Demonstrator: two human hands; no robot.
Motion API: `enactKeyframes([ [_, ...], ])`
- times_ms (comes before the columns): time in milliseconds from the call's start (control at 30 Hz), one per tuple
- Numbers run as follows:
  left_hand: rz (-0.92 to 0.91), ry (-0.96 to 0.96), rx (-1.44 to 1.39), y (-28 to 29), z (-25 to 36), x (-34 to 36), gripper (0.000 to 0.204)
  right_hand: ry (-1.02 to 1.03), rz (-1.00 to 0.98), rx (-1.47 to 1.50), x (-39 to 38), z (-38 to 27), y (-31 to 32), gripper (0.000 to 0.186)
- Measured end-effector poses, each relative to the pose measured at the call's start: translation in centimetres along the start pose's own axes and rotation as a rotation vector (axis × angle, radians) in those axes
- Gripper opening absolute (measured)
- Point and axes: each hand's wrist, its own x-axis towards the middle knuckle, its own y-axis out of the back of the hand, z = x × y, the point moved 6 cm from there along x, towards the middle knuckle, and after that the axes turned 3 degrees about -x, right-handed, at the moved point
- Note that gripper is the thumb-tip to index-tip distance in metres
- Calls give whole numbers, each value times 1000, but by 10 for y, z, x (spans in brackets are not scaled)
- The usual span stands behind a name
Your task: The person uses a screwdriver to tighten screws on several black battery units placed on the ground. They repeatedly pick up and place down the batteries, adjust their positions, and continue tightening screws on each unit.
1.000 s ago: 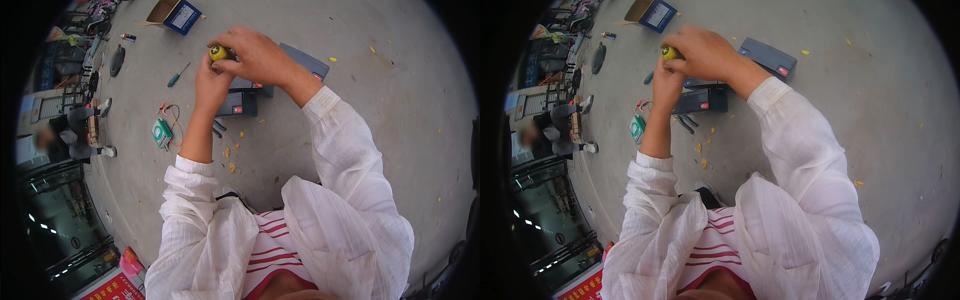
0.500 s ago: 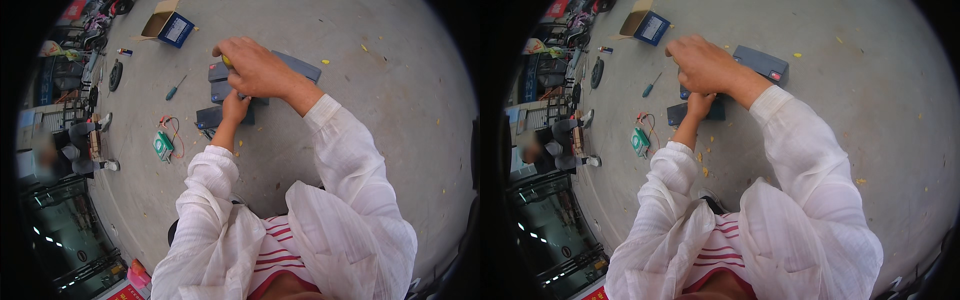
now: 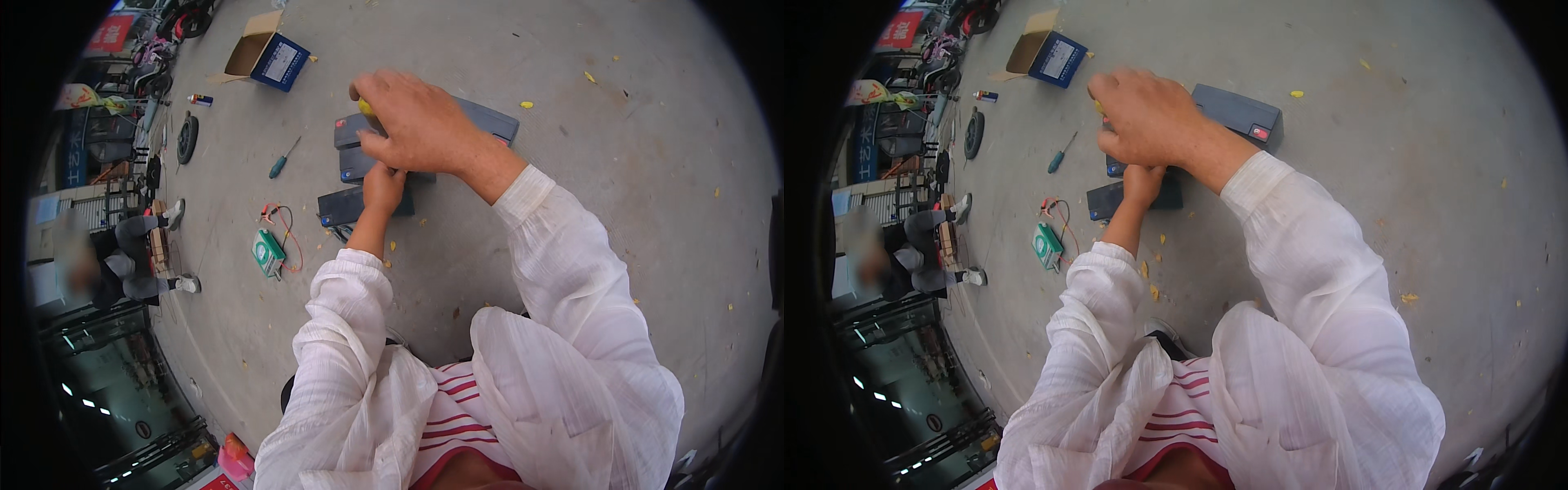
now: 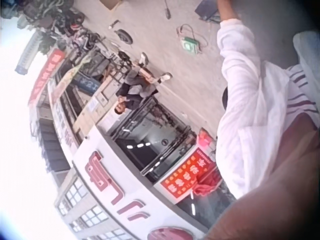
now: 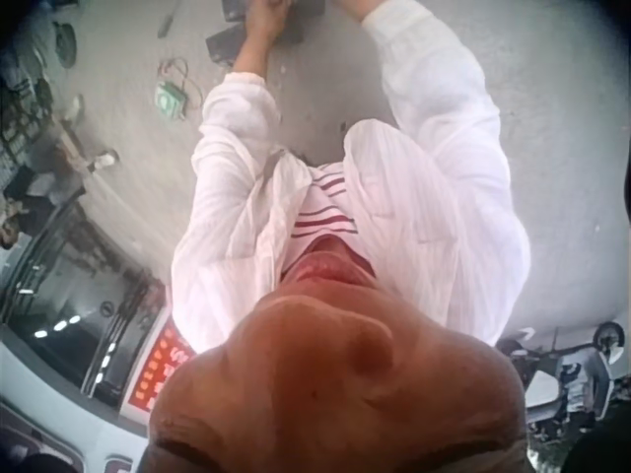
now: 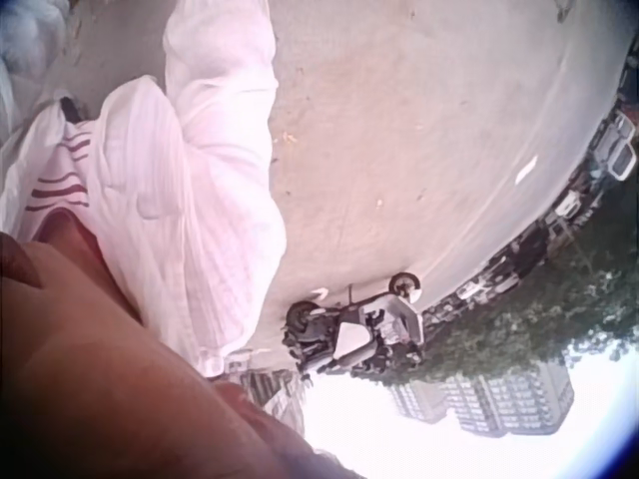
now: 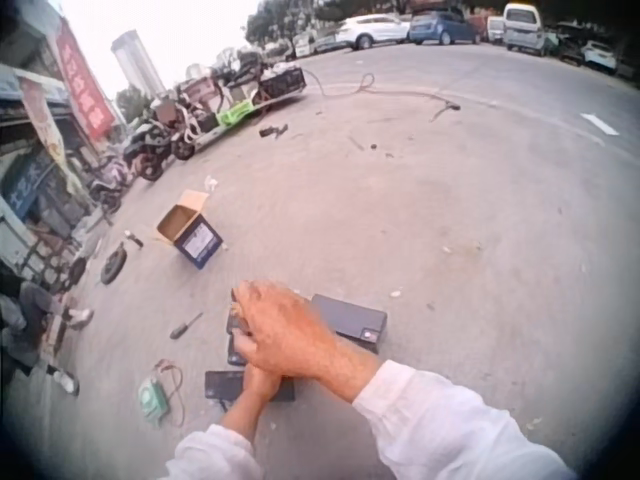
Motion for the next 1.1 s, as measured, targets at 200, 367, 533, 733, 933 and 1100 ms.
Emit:
enactKeyframes([
  [200, -84, 90, 34, -3, 8, -1, 28, -65, -49, 49, 0, 15, -2, 33],
  [367, 33, -74, 32, -2, -6, 1, 25, -10, -2, 82, -1, 7, -5, 28],
  [533, 28, -24, -87, 2, 7, -3, 19, -52, 63, 52, 2, 18, 1, 30],
  [733, 1, -57, -307, 35, 9, -20, 14, -171, 204, 189, 6, 24, 22, 31],
  [933, -80, -70, -135, 103, 17, -54, 18, -235, 408, 438, 5, 27, 52, 23],
  [1100, -215, 297, -525, 144, 14, -101, 16, -368, 488, 673, 10, 25, 79, 22],
])
